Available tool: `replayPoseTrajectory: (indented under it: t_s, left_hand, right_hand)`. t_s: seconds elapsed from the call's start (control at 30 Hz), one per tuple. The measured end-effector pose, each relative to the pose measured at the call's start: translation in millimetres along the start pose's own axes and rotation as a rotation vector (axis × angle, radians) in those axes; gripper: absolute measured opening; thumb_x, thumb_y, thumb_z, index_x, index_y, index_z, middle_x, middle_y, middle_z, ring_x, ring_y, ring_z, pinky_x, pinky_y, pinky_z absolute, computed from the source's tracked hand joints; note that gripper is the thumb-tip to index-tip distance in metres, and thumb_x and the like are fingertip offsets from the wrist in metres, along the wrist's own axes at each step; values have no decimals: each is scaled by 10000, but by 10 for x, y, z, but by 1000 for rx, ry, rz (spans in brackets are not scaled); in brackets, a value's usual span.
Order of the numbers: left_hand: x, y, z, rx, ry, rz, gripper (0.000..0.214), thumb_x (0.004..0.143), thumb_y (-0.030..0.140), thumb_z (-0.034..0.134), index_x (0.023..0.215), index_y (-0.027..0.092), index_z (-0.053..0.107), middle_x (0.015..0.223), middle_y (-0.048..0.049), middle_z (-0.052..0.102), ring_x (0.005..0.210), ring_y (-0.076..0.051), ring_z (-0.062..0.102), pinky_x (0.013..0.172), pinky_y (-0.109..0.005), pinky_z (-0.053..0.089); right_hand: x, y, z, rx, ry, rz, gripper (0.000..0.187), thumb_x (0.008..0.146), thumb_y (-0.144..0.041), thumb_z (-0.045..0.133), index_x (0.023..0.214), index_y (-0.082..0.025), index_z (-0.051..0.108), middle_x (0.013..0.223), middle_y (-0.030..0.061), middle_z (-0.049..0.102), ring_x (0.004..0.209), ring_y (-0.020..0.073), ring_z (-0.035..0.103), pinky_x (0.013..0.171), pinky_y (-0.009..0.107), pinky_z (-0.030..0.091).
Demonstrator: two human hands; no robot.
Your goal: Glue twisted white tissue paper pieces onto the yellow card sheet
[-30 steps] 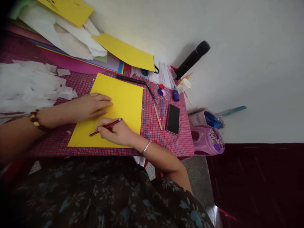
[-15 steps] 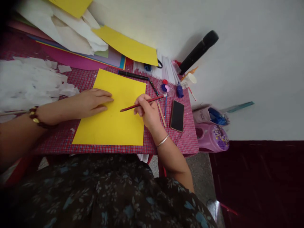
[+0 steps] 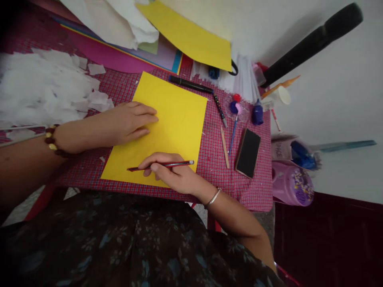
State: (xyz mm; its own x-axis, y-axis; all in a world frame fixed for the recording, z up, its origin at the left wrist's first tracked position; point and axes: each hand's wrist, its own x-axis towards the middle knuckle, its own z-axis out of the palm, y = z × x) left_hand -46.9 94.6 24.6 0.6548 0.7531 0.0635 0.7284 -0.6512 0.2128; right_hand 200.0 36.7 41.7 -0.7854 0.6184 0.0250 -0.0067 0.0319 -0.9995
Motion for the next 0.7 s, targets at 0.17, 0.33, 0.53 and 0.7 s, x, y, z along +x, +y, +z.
replayPoseTrajectory:
  t_s: [0.17,0.33,0.53,0.7]
  left_hand:
    - [-8,-4,1,-35,-14,-10,404,1020,311,406,1310,178,654,1422,-130,609,1343,-318,526,1163,-475,389]
    - [-13,25,-27,-37,-15,-26,414,1016,279,402,1336,177,646,1450,-117,601,1368,-309,517,1179,-473,379]
    - [-10,-20,-58,-64,16,35,509,1052,280,309,1376,63,636,1454,-188,593,1342,-312,525,1173,-494,398]
    - [13,-124,-75,-211,236,-144,498,1013,389,406,1252,71,706,1328,-161,693,1263,-260,610,1145,-441,462]
  right_hand:
    - [-8,27,-50,45,57,42,115,1010,-293,596,1005,-192,651,878,25,726,695,102,636,631,240,534]
    - [8,47,-192,57,236,-5,75,974,-285,649,970,-211,655,813,-2,724,641,102,638,587,235,521]
    - [55,46,-542,113,710,-200,78,917,-283,702,910,-241,637,585,-86,552,477,74,500,505,215,440]
    - [35,48,-860,136,871,-202,122,905,-346,694,942,-264,611,660,-68,590,491,83,497,496,229,455]
